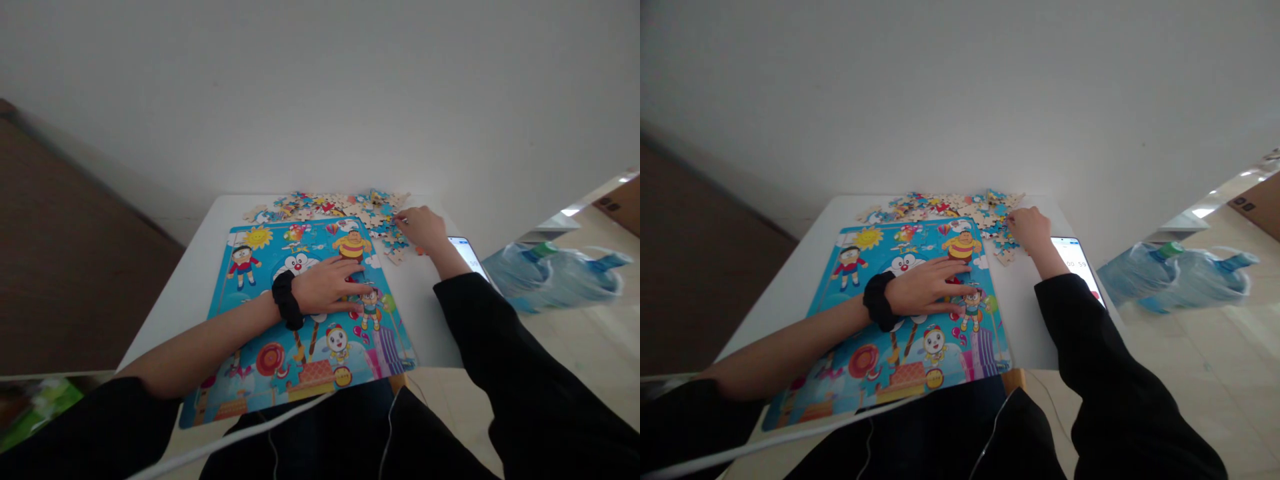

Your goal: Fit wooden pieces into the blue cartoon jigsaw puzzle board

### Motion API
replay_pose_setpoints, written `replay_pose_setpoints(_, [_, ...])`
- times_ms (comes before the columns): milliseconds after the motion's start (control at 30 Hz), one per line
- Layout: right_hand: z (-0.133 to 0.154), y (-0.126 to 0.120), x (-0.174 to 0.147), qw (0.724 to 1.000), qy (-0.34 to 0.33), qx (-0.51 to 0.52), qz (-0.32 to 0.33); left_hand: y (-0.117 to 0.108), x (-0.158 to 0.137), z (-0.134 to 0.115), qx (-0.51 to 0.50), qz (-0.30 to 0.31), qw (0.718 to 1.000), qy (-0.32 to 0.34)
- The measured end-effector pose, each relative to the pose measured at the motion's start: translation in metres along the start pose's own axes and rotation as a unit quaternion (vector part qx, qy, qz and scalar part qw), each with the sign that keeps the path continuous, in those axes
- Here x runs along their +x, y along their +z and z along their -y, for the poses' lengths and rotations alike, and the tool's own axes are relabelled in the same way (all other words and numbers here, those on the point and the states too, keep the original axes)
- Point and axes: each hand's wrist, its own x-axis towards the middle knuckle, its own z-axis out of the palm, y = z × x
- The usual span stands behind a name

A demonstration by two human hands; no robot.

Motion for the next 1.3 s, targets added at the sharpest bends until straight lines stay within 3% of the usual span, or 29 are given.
replay_pose_setpoints(400, [0.015,0.009,0.003,0.999,-0.027,0.030,-0.013,0.001,0.000,0.001,0.008,-0.004,1.000,0.002])
replay_pose_setpoints(900, [0.000,0.008,-0.004,0.994,-0.088,0.062,-0.016,0.002,0.001,0.001,0.002,-0.005,1.000,0.002])
replay_pose_setpoints(1033, [0.002,0.004,-0.011,0.995,-0.078,0.049,-0.024,0.002,0.001,0.001,0.004,0.006,1.000,-0.004])
replay_pose_setpoints(1167, [-0.002,-0.002,-0.019,0.991,-0.031,0.129,-0.018,0.003,0.001,0.002,0.004,0.001,1.000,-0.005])
replay_pose_setpoints(1300, [-0.010,-0.007,-0.037,0.949,-0.088,0.301,0.013,0.004,0.001,0.002,-0.002,0.003,1.000,-0.012])
